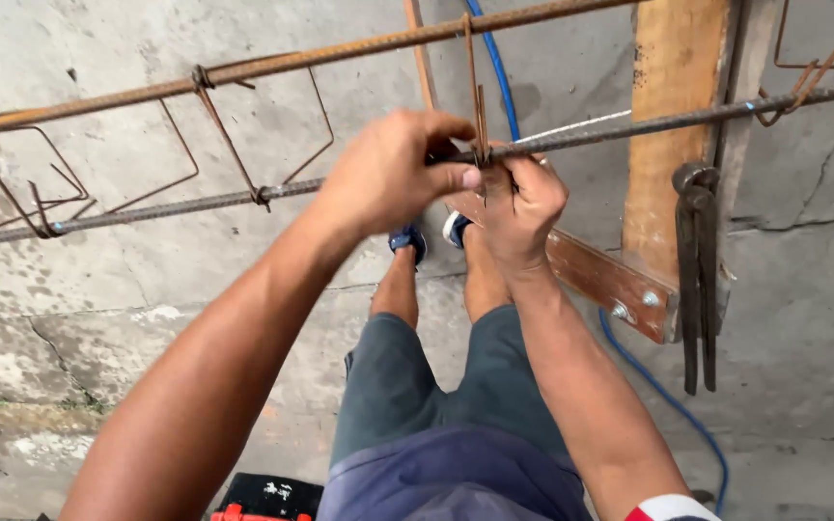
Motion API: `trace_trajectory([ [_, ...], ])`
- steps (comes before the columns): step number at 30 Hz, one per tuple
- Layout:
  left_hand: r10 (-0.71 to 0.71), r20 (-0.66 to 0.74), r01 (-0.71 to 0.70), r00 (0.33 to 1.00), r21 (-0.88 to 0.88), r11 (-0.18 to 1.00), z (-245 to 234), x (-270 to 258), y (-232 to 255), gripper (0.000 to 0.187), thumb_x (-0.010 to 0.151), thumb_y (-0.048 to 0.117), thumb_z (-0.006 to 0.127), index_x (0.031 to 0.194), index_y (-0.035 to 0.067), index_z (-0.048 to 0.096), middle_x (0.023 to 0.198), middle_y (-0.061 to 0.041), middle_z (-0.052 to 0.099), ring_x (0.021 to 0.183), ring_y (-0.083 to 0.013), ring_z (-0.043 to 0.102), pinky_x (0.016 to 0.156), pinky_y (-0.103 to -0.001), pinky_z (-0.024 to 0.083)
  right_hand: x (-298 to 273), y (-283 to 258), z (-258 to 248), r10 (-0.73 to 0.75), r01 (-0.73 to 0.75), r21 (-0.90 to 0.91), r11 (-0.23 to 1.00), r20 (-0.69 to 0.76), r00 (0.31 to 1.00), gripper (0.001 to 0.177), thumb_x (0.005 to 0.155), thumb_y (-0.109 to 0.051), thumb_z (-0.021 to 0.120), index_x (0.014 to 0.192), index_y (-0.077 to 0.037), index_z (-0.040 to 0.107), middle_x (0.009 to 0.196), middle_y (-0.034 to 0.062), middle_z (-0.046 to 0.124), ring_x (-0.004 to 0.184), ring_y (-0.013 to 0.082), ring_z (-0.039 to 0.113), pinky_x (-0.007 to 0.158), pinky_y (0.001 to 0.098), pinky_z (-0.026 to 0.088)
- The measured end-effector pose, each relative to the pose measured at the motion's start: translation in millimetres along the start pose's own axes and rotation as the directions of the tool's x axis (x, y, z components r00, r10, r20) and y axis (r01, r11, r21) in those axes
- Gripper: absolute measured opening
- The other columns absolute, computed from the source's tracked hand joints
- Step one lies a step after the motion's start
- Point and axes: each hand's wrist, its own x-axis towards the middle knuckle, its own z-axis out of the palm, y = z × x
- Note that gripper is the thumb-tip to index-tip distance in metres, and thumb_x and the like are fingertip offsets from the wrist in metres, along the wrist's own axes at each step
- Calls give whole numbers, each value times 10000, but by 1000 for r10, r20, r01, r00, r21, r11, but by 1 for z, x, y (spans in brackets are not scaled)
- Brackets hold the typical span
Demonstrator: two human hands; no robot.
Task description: The person uses pliers to twist and secure wire ties around intersecting steel rebar rods on a construction site. They repeatedly wrap the wire and use the tool to tighten the connections between the metal bars.
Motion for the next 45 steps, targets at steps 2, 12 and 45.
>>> trace_trajectory([
  [2,-22,68,27,997,-73,997,0,9,3,390,839,277,796,1213,196,723,996,-46,792,986,-327,750,853,-472,564,-4,4,-4,-12,12,-22,1000,12,1000,295,922,-253,817,747,-28,739,589,149,603,596,397,647,595,410,533],
  [12,-170,275,207,946,-114,972,-11,24,15,183,823,195,845,959,149,731,878,46,763,803,-88,665,704,-270,518,-6,3,-8,5,17,-170,985,128,992,396,1056,-343,565,869,-24,708,756,64,672,684,221,588,647,370,463],
  [45,668,286,-653,687,646,395,4,38,-3,146,937,132,570,864,121,695,880,34,640,1318,-373,454,1012,-509,416,-7,-18,-25,529,-550,75,832,194,826,95,921,-56,700,984,-32,634,736,77,698,617,112,591,563,256,470],
])
